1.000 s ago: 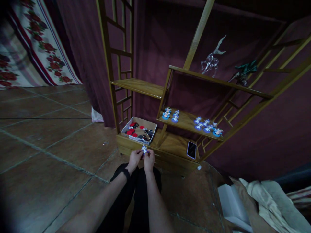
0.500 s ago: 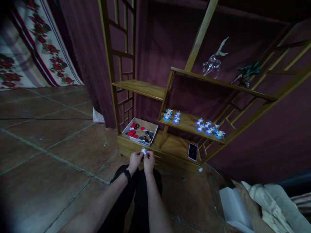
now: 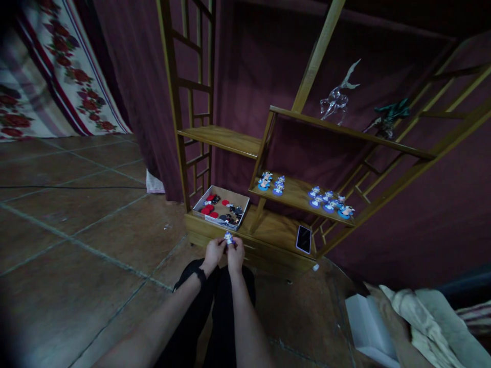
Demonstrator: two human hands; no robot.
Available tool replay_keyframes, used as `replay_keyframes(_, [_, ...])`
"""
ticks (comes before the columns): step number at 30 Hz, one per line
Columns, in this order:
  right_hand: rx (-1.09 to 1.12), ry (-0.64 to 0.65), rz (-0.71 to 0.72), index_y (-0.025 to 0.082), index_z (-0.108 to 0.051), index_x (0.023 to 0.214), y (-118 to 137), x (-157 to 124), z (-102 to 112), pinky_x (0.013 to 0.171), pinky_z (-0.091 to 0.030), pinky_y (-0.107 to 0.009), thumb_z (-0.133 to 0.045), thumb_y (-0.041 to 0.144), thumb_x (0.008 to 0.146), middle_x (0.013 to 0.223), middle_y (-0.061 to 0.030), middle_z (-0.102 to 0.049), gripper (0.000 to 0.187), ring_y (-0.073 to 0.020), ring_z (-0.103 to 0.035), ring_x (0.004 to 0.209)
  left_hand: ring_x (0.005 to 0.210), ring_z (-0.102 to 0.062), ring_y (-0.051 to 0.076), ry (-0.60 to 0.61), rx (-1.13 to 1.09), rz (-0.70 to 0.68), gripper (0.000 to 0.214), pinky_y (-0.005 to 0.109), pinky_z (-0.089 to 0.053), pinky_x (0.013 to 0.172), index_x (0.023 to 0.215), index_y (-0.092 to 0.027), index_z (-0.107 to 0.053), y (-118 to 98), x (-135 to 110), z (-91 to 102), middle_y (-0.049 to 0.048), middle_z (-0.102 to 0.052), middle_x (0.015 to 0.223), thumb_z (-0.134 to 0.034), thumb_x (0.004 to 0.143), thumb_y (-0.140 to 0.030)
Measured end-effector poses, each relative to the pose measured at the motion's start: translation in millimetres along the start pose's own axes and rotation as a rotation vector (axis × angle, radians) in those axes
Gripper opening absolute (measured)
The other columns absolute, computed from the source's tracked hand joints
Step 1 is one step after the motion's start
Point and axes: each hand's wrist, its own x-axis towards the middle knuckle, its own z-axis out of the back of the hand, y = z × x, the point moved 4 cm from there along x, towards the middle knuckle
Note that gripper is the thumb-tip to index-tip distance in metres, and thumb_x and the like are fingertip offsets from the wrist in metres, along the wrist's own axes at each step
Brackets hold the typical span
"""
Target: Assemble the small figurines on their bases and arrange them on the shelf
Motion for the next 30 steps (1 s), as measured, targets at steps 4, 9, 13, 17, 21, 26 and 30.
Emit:
replay_keyframes(4, [0.000,-0.014,-0.049,0.021,-0.063,0.087,-5,2,-2,0.056,-0.045,-0.024,-0.049,0.031,0.068,0.081,-0.0005,-0.067,0.025,-0.0156,-0.059,0.066,0.059,-0.058,0.015,0.015,-0.021,-0.021,0.013,0.022,-0.041,0.059,0.065,-0.014,-0.068,0,0,-0.3,0.0052,-0.067,0.062,-0.056,0.069,-0.012])
replay_keyframes(9, [-0.049,-0.046,-0.055,0.021,-0.063,0.079,-6,3,0,0.056,-0.045,-0.024,-0.050,0.032,0.068,0.073,0.0006,-0.065,0.020,-0.0155,-0.058,0.063,0.062,-0.060,0.017,0.006,-0.065,-0.008,0.013,0.023,-0.044,0.059,0.072,-0.015,-0.070,1,0,-1.5,0.0067,-0.068,0.068,-0.058,0.069,-0.014])
replay_keyframes(13, [-0.103,-0.064,-0.003,0.022,-0.064,0.073,-1,4,6,0.058,-0.045,-0.025,-0.051,0.031,0.069,0.069,0.0005,-0.066,0.016,-0.0169,-0.059,0.064,0.057,-0.060,0.016,0.001,-0.097,0.026,0.013,0.023,-0.046,0.057,0.073,-0.016,-0.071,3,0,-2.8,0.0064,-0.068,0.066,-0.058,0.069,-0.015])
replay_keyframes(17, [-0.175,-0.058,0.020,0.023,-0.065,0.070,4,2,9,0.058,-0.045,-0.026,-0.051,0.029,0.069,0.067,-0.0004,-0.066,0.015,-0.0182,-0.060,0.064,0.054,-0.060,0.015,0.011,-0.111,0.052,0.013,0.024,-0.046,0.056,0.073,-0.015,-0.070,4,0,-2.9,0.0060,-0.067,0.062,-0.058,0.070,-0.014])
replay_keyframes(21, [-0.261,-0.048,0.037,0.024,-0.067,0.066,12,-1,9,0.057,-0.044,-0.026,-0.052,0.027,0.070,0.064,-0.0010,-0.067,0.016,-0.0186,-0.060,0.062,0.057,-0.061,0.017,0.010,-0.105,0.075,0.012,0.023,-0.046,0.057,0.068,-0.014,-0.070,3,0,0.6,0.0059,-0.066,0.057,-0.058,0.069,-0.013])
replay_keyframes(26, [-0.468,0.023,0.022,0.022,-0.068,0.066,21,-3,8,0.057,-0.044,-0.022,-0.049,0.024,0.073,0.064,-0.0011,-0.067,0.021,-0.0163,-0.061,0.062,0.061,-0.062,0.018,0.028,-0.102,0.088,0.014,0.025,-0.046,0.060,0.069,-0.013,-0.070,3,0,3.9,0.0050,-0.065,0.057,-0.056,0.068,-0.014])
replay_keyframes(30, [-0.514,0.060,0.025,0.021,-0.069,0.068,25,-4,8,0.057,-0.044,-0.021,-0.047,0.020,0.074,0.066,-0.0015,-0.068,0.022,-0.0155,-0.062,0.063,0.062,-0.062,0.018,0.045,-0.118,0.095,0.014,0.026,-0.046,0.061,0.068,-0.013,-0.070,4,0,3.1,0.0056,-0.066,0.058,-0.056,0.068,-0.013])
